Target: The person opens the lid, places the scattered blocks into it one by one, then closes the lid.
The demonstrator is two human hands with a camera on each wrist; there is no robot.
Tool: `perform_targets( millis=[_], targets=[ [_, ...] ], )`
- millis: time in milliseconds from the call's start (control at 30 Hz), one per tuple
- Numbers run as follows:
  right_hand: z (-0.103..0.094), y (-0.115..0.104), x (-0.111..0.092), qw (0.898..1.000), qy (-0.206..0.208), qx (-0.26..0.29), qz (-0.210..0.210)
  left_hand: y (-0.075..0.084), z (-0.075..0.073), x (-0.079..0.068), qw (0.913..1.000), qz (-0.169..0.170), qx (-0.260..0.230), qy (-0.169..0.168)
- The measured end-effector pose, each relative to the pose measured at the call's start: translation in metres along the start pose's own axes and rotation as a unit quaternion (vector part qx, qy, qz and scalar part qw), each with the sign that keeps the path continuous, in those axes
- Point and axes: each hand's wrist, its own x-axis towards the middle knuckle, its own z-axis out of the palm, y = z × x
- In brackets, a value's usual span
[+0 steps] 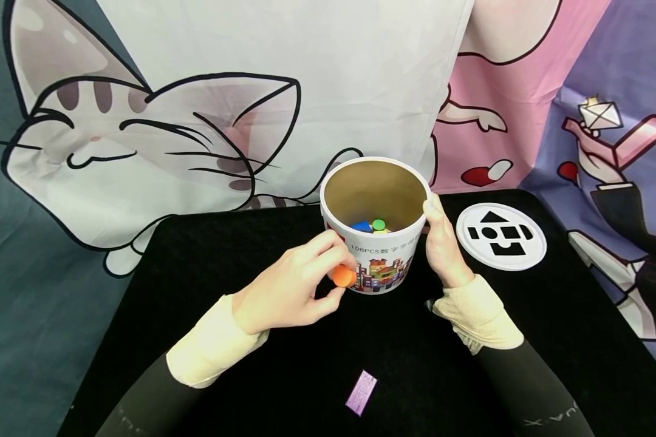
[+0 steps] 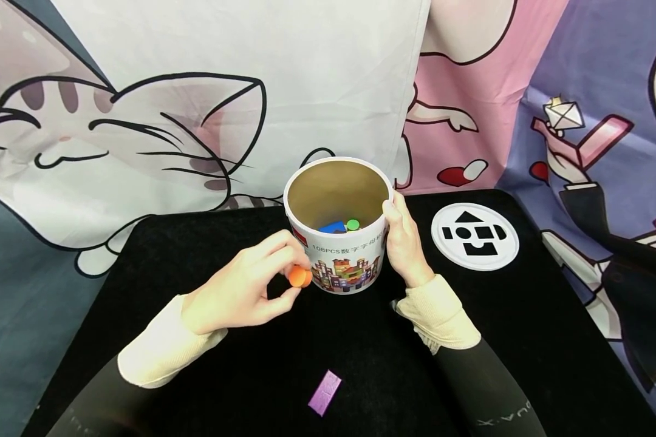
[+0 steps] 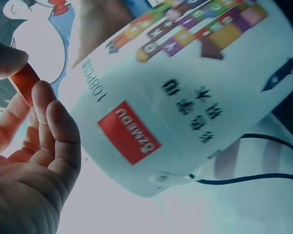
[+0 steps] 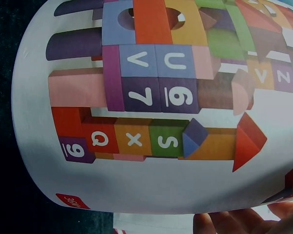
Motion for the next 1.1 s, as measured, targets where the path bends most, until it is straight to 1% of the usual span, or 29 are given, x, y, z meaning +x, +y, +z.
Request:
perform_targets(
  millis=[167, 300, 467, 567, 700, 800, 900, 1100],
  targets=[
    [0.0, 0.0, 0.0, 1.0, 0.004, 0.0, 0.002, 0.001, -0.007, 0.024, 0.9991, 0.017, -0.002, 0.04],
    [0.0, 0.0, -0.001, 1.0, 0.006, -0.002, 0.003, -0.002, -0.012, 0.043, 0.9973, 0.025, 0.01, 0.068],
    [0.0, 0.001, -0.001, 1.0, 0.005, -0.008, 0.003, -0.01, -0.016, 0.059, 0.9951, 0.023, 0.02, 0.094],
    [0.0, 0.0, -0.001, 1.0, 0.008, -0.01, 0.001, -0.016, -0.016, 0.068, 0.9946, 0.014, 0.02, 0.101],
    [-0.001, -0.001, -0.001, 1.0, 0.01, -0.014, -0.003, -0.026, -0.015, 0.077, 0.994, -0.005, 0.03, 0.105],
    [0.0, 0.0, -0.001, 1.0, 0.007, -0.014, 0.001, -0.034, -0.012, 0.08, 0.9934, -0.023, 0.041, 0.104],
    [0.0, 0.001, -0.001, 1.0, 0.006, -0.014, 0.003, -0.043, -0.01, 0.082, 0.9931, -0.039, 0.049, 0.099],
    [0.0, 0.0, -0.001, 1.0, 0.007, -0.015, 0.007, -0.057, -0.01, 0.084, 0.9923, -0.061, 0.059, 0.091]
  ],
)
